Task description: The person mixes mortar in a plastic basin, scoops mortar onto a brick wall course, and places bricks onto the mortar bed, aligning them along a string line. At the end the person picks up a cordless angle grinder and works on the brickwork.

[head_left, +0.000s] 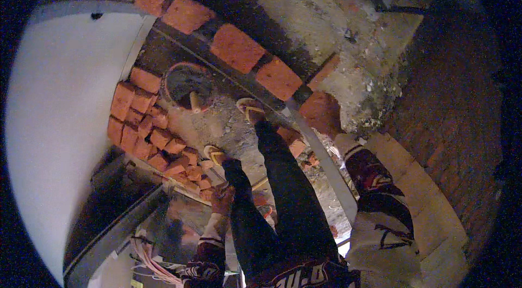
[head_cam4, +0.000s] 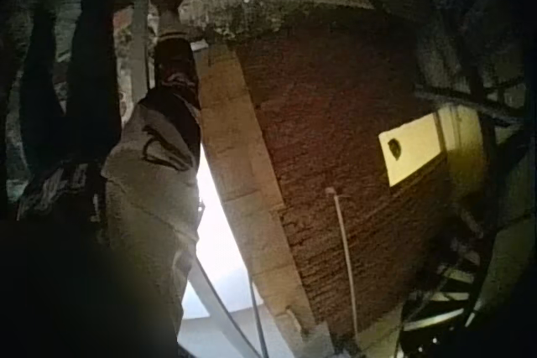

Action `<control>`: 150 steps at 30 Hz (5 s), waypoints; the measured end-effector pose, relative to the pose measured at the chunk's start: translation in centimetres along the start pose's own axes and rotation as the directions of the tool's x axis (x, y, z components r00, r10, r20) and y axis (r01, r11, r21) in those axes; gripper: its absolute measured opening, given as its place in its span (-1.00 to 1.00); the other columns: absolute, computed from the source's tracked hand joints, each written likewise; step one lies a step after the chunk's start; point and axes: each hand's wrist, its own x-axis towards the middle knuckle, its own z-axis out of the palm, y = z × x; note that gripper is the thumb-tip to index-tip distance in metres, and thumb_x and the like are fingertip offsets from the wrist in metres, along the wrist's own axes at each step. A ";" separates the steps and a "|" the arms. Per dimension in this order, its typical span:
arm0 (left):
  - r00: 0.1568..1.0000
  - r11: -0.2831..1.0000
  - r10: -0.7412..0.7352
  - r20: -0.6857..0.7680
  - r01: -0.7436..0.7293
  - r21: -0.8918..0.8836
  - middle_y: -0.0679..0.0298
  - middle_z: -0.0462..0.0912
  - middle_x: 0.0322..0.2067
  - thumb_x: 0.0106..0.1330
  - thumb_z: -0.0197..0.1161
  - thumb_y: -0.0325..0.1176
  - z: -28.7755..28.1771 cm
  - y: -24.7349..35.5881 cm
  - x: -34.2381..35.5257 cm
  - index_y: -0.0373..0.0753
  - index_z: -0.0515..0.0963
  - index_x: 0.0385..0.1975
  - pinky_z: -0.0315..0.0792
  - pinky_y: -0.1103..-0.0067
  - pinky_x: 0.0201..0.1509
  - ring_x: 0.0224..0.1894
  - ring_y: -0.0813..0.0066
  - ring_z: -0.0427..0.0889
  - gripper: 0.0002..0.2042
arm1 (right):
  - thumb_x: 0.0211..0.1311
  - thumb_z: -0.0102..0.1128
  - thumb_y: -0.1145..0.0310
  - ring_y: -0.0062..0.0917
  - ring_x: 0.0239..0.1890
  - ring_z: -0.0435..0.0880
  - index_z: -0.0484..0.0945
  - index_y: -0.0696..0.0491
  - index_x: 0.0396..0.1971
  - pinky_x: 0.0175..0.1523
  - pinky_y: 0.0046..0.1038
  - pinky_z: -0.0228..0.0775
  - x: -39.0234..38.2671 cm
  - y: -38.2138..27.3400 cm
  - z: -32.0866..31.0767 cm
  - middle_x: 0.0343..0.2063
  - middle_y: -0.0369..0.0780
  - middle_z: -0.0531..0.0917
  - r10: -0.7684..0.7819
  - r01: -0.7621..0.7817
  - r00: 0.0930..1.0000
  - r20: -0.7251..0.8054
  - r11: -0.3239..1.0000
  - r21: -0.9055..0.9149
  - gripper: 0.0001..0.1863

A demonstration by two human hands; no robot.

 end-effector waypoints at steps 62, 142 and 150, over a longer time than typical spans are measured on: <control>0.941 0.969 -0.248 -0.229 0.236 -0.078 -0.28 0.32 0.29 0.09 0.38 0.21 8.8 -29.8 -14.2 -0.02 0.23 0.44 0.43 -0.21 0.15 0.18 -0.48 0.44 -0.09 | 0.14 0.46 0.15 -0.09 -0.02 0.55 0.47 0.17 0.03 0.10 -0.10 0.41 0.0 -44.5 54.4 -0.06 0.02 0.57 -0.854 0.886 0.460 0.243 0.426 -0.183 -0.43; 0.997 0.982 0.058 0.041 -0.049 -0.184 0.28 0.72 -0.20 0.35 0.41 -0.25 -0.4 -9.3 1.3 -0.21 0.56 0.02 0.57 0.52 -0.23 -0.25 0.45 0.68 -0.67 | 0.14 0.39 -0.01 0.10 0.14 0.61 0.45 0.24 0.16 0.24 0.00 0.51 1.4 -0.8 1.0 0.02 0.22 0.62 0.199 -0.193 0.980 0.012 0.964 -0.180 -0.26; 0.999 0.992 0.024 -0.025 -0.026 -0.120 0.21 0.71 -0.23 0.36 0.42 -0.26 -2.7 -14.5 1.5 -0.27 0.53 0.06 0.54 0.57 -0.26 -0.26 0.53 0.64 -0.63 | -0.07 0.60 0.00 0.02 0.10 0.61 0.49 0.16 0.15 0.23 -0.09 0.49 3.5 1.3 1.3 0.02 0.11 0.64 0.173 -0.139 0.964 0.204 0.975 -0.174 -0.17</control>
